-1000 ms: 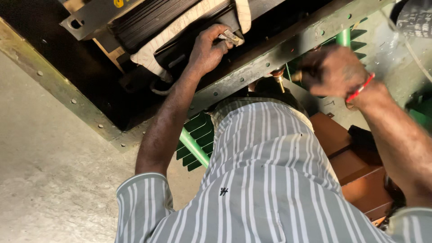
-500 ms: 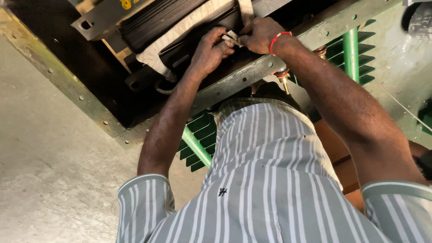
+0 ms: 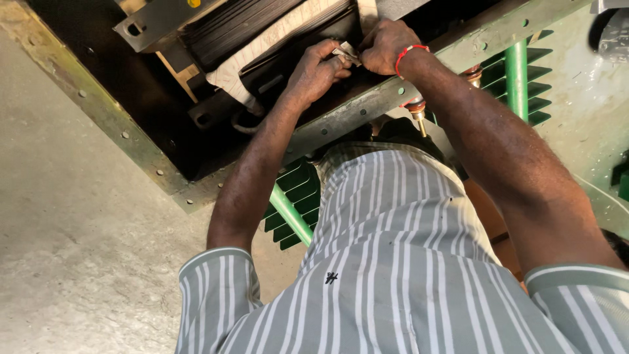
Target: The person uses red-handled pliers to cut and adjust wires and components on the underside of a large electrical transformer. They repeatedly reach into the assembly, manipulate connections, and reposition parts while working in a confined space.
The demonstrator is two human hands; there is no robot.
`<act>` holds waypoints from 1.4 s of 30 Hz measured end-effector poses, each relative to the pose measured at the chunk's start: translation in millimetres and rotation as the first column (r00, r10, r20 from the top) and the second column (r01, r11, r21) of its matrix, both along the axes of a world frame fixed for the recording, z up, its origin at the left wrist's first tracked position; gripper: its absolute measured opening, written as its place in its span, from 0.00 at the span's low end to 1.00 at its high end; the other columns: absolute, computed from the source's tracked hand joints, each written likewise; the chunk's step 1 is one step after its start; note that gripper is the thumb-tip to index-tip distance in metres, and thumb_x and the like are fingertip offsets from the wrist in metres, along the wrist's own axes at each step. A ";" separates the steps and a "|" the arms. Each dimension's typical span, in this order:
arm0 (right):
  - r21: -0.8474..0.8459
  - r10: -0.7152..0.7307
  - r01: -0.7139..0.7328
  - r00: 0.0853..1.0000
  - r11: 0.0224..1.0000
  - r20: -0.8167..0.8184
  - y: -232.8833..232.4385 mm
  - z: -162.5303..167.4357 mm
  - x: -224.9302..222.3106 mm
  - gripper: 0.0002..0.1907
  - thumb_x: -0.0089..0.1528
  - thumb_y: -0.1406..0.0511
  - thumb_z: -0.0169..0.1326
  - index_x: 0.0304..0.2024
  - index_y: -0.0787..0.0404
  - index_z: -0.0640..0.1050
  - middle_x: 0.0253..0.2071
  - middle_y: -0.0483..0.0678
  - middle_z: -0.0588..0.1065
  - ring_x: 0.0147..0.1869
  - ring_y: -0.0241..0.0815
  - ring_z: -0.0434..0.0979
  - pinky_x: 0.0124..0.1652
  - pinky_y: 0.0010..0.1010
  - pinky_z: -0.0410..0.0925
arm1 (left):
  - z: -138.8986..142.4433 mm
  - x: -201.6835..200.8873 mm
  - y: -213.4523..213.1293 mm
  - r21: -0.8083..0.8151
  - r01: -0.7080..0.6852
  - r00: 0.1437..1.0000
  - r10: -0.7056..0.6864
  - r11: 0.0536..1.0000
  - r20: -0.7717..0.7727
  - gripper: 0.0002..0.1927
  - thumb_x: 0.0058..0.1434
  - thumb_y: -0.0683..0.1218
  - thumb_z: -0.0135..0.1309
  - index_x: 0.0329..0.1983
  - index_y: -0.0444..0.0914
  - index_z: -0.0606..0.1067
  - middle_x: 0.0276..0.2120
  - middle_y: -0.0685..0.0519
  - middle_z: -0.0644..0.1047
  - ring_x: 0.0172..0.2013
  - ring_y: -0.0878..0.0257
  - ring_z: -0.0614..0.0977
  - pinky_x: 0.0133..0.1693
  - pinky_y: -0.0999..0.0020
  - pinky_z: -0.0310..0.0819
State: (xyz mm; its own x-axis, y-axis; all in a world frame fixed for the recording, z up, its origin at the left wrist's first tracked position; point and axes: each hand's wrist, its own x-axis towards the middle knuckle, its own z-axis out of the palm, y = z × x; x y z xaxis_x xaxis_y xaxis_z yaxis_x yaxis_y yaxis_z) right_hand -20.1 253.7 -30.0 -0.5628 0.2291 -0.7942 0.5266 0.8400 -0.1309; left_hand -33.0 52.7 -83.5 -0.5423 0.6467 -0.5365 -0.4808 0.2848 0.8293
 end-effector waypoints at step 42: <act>-0.428 -0.006 -0.028 0.997 0.903 -0.078 13.4 7.5 -7.3 0.15 0.64 0.66 0.55 0.53 0.60 0.82 0.40 0.50 0.83 0.42 0.42 0.83 0.46 0.33 0.75 | -2.5 -0.1 0.6 0.082 -0.041 0.999 0.043 0.996 -0.031 0.19 0.67 0.42 0.49 0.62 0.40 0.70 0.48 0.50 0.80 0.45 0.62 0.84 0.49 0.63 0.84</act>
